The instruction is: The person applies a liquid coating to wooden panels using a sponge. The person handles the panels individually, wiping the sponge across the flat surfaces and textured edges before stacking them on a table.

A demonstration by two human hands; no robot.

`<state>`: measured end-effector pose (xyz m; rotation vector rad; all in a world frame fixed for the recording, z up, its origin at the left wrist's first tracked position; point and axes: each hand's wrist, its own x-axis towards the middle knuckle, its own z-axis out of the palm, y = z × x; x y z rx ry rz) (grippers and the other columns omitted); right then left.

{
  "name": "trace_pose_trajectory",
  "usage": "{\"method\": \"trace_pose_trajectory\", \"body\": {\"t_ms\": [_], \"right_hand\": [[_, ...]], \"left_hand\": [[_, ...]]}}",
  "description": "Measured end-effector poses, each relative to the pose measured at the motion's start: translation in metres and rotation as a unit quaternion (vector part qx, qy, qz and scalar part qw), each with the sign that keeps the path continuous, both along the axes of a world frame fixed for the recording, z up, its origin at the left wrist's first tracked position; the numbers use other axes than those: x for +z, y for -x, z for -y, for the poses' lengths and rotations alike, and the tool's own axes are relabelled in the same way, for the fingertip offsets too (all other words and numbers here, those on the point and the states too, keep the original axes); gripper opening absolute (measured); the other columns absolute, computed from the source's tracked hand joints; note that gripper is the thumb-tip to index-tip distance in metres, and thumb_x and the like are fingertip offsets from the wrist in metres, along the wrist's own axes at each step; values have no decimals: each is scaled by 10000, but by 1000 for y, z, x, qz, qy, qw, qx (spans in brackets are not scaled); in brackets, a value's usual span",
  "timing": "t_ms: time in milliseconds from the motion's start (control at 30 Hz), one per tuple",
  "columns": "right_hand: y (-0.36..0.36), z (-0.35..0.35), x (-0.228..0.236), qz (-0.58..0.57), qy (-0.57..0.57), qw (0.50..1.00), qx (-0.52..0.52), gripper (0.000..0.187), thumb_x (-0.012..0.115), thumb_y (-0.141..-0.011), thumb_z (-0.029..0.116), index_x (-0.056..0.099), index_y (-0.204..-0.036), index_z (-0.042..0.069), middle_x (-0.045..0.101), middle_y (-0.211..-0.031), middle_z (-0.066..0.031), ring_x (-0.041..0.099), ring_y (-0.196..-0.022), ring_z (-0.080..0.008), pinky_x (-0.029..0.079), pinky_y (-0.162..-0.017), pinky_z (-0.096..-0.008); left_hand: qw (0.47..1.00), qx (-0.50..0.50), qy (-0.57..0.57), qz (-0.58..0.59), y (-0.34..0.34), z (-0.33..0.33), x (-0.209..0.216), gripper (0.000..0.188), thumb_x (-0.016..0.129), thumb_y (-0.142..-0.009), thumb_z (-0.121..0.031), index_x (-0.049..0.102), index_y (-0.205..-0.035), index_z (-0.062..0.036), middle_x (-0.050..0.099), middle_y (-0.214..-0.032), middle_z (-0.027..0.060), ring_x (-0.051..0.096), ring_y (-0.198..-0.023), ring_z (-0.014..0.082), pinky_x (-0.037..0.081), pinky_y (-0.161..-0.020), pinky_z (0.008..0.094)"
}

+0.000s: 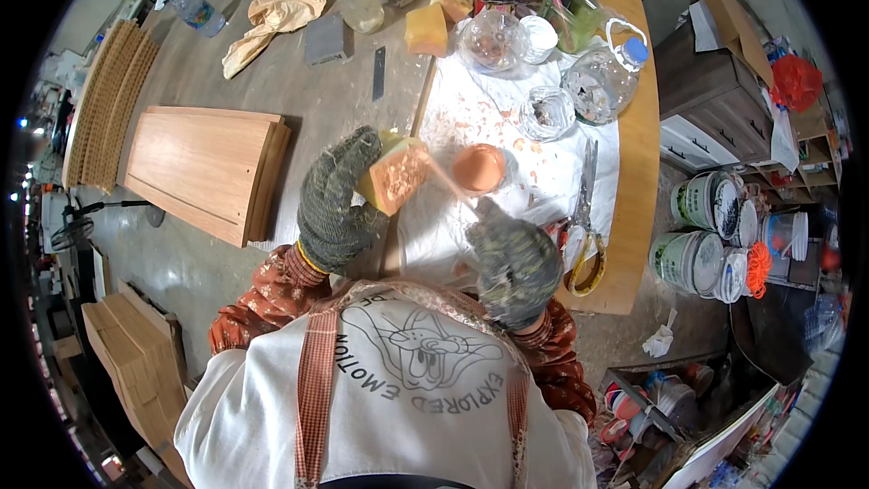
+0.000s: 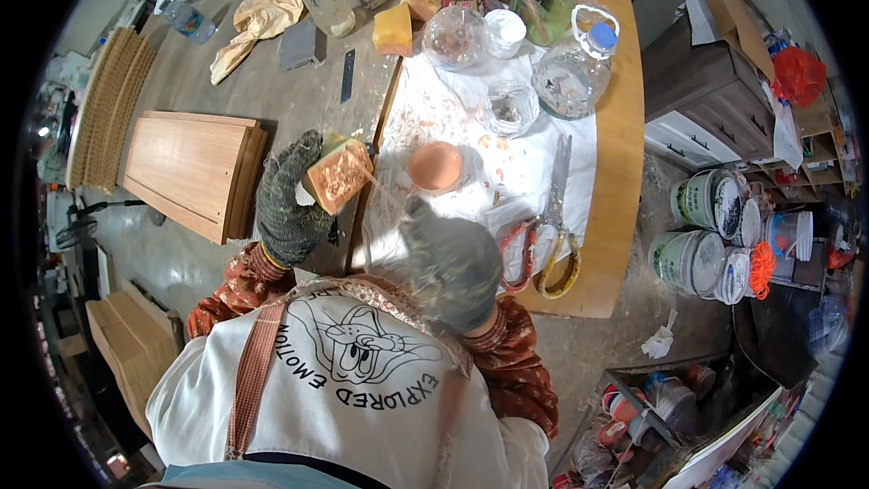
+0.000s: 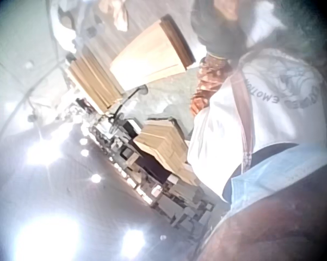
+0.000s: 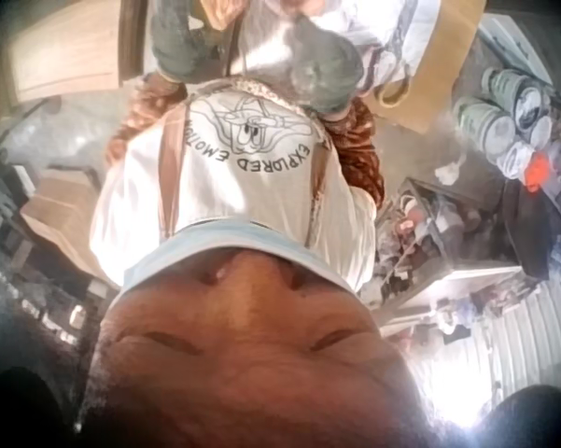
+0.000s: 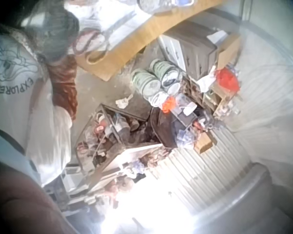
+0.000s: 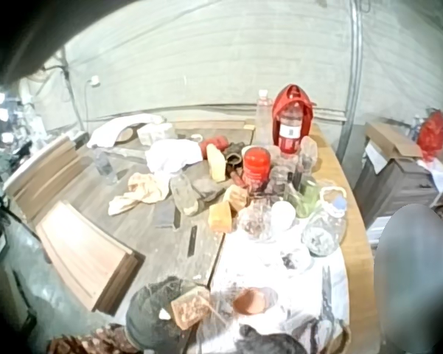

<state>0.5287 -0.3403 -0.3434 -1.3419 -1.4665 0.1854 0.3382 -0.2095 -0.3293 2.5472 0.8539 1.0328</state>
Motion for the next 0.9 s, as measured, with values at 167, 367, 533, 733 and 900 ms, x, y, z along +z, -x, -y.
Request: {"method": "trace_pose_trajectory", "body": {"t_ms": [167, 367, 533, 733, 900], "right_hand": [[-3, 6, -8, -326, 43, 941, 73, 405, 549, -892, 225, 503, -1177, -59, 627, -1021, -154, 628, -853, -216, 516, -739, -314], [3, 15, -12, -553, 30, 824, 120, 349, 536, -895, 125, 487, -1179, -72, 600, -1083, -150, 604, -942, -202, 511, -805, -320], [0, 20, -13, -479, 77, 870, 89, 333, 551, -891, 146, 516, -1146, -65, 626, -1001, -114, 615, -845, -164, 526, -735, -284], [7, 24, -6, -479, 69, 873, 58, 384, 581, -874, 208, 522, -1160, -41, 642, -910, -77, 600, -734, -123, 507, -615, -258], [6, 21, -6, -5, 128, 992, 10, 378, 573, -808, 157, 547, -1150, -1, 593, -1074, -117, 590, -768, -192, 493, -657, -329]], "left_hand": [[990, -38, -126, -47, 0, -3, 5, 562, 681, -670, -138, 511, -1195, -29, 520, -1213, 193, 546, -1028, 342, 431, -862, 420], [975, -91, -187, -77, 0, -12, 14, 545, 656, -658, -131, 531, -1179, -33, 507, -1232, 194, 537, -1039, 340, 426, -864, 426], [973, -85, -202, -71, -3, -14, 10, 554, 664, -676, -160, 517, -1197, -40, 514, -1224, 182, 539, -1042, 329, 431, -859, 415], [997, -33, -53, -38, -16, -3, 13, 610, 714, -657, -133, 492, -1218, -41, 533, -1201, 159, 543, -1032, 325, 440, -862, 404], [997, -23, -43, -53, -23, 4, 16, 669, 750, -611, -78, 479, -1221, -37, 540, -1177, 169, 543, -1028, 338, 449, -857, 394]]}}
